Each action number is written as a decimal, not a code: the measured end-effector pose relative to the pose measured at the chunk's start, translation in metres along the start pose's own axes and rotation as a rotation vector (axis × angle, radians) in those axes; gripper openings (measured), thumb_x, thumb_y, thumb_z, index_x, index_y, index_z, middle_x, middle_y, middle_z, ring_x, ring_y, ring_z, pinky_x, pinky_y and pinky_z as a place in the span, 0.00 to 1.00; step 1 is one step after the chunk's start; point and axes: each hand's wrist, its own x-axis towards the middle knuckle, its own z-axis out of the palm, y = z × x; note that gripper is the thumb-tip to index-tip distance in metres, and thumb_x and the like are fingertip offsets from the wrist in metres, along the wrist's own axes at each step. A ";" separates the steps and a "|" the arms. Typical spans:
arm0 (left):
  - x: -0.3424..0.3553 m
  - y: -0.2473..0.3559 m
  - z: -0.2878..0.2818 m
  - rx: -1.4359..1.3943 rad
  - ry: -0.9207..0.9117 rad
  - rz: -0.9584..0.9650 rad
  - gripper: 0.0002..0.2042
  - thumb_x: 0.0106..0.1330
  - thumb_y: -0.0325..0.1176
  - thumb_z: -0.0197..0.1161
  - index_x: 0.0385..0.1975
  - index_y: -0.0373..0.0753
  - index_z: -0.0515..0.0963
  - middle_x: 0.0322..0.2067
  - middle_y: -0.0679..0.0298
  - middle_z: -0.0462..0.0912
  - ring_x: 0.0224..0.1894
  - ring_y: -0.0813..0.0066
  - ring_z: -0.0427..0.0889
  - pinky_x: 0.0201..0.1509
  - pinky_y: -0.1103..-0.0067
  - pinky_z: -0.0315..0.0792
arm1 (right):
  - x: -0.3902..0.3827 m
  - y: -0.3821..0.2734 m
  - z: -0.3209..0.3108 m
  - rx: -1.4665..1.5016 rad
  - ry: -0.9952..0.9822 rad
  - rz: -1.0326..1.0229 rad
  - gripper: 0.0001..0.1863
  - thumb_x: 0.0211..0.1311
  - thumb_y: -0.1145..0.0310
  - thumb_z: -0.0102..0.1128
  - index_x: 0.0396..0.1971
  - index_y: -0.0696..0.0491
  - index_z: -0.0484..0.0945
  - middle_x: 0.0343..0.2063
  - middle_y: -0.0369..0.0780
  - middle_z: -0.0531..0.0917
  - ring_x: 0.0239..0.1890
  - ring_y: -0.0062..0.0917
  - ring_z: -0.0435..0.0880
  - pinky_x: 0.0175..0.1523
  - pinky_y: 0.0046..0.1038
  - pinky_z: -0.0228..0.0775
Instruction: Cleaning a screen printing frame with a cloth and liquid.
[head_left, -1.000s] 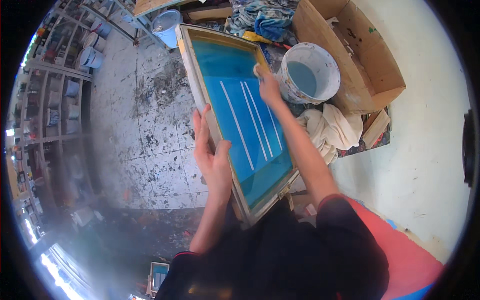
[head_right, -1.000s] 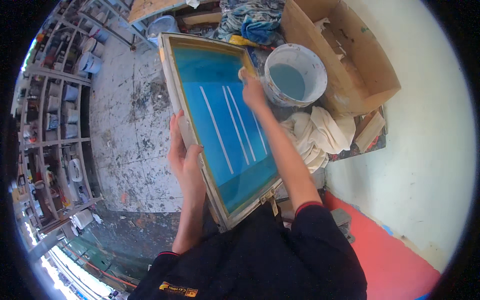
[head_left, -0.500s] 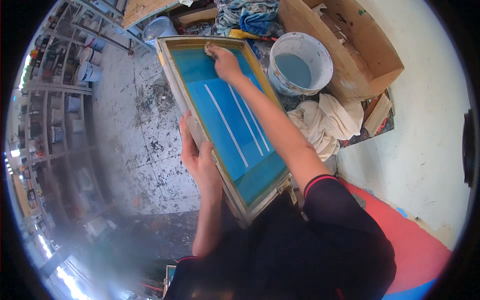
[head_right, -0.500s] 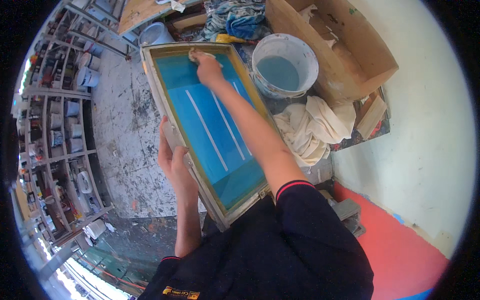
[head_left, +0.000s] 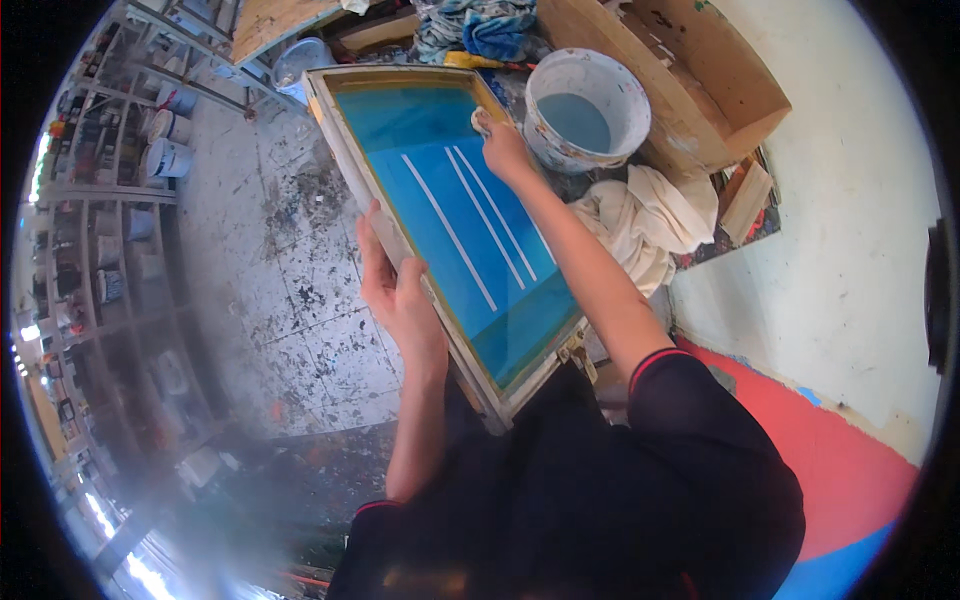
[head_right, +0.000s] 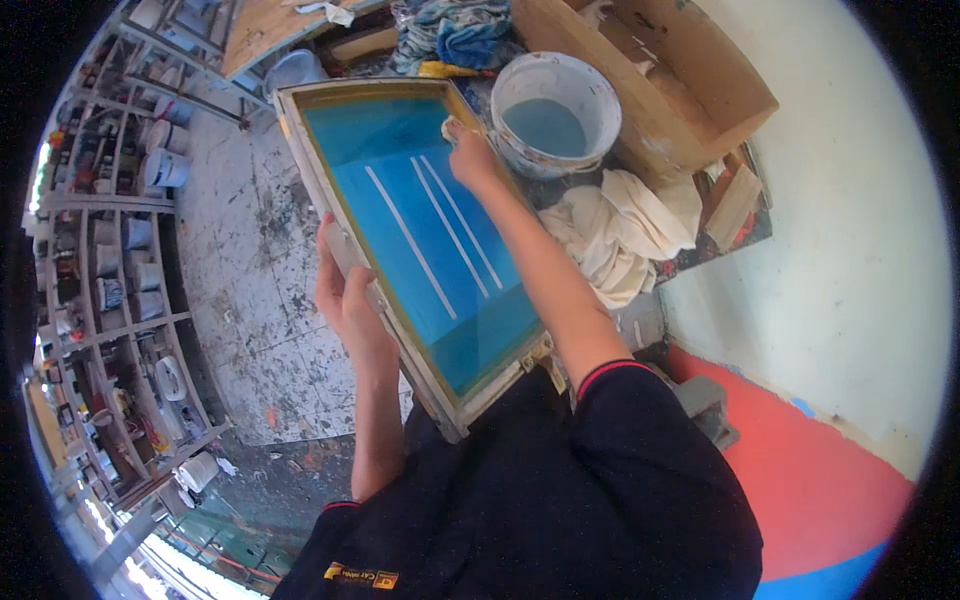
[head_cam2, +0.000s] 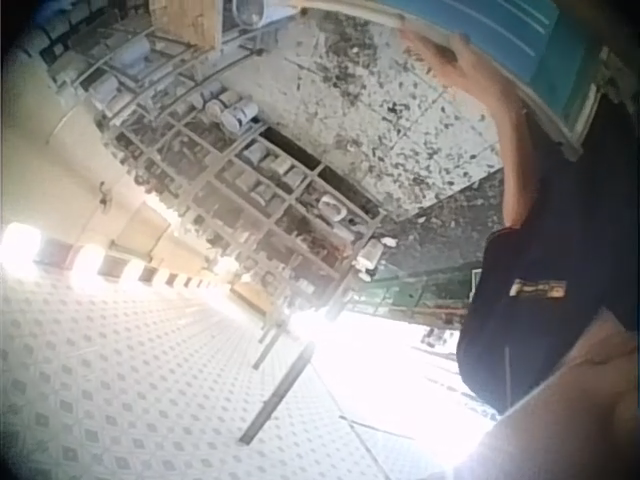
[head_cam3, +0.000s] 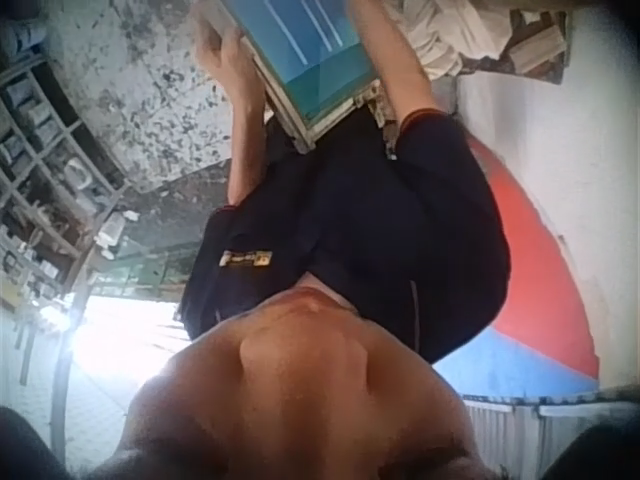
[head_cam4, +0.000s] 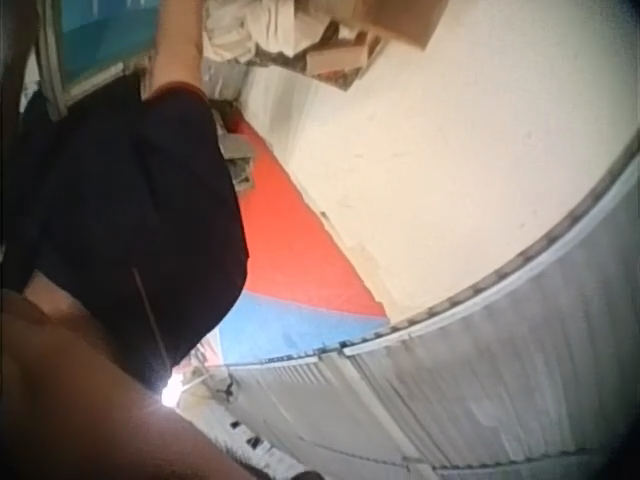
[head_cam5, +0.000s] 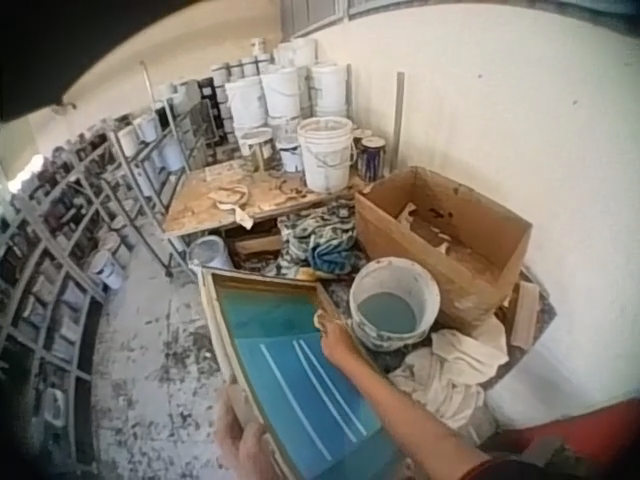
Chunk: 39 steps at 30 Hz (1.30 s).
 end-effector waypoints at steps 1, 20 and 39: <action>0.001 0.002 -0.003 -0.023 -0.014 -0.004 0.37 0.66 0.15 0.53 0.81 0.28 0.67 0.80 0.51 0.67 0.77 0.64 0.72 0.79 0.72 0.66 | -0.030 0.005 -0.010 0.080 0.014 -0.027 0.27 0.72 0.77 0.53 0.67 0.46 0.86 0.60 0.52 0.89 0.63 0.53 0.86 0.70 0.46 0.77; -0.002 -0.008 -0.004 -0.004 -0.048 0.058 0.39 0.65 0.14 0.51 0.82 0.31 0.65 0.85 0.49 0.60 0.83 0.62 0.65 0.82 0.68 0.63 | -0.067 0.003 -0.017 0.090 0.063 -0.101 0.31 0.64 0.81 0.52 0.69 0.57 0.81 0.68 0.54 0.83 0.69 0.53 0.82 0.74 0.47 0.74; -0.005 0.005 0.006 0.149 0.020 0.142 0.37 0.68 0.15 0.51 0.82 0.29 0.64 0.79 0.51 0.71 0.77 0.62 0.73 0.81 0.67 0.66 | -0.225 -0.096 -0.127 0.594 -0.635 -0.593 0.44 0.61 0.94 0.47 0.78 0.50 0.74 0.82 0.44 0.69 0.86 0.40 0.63 0.88 0.42 0.56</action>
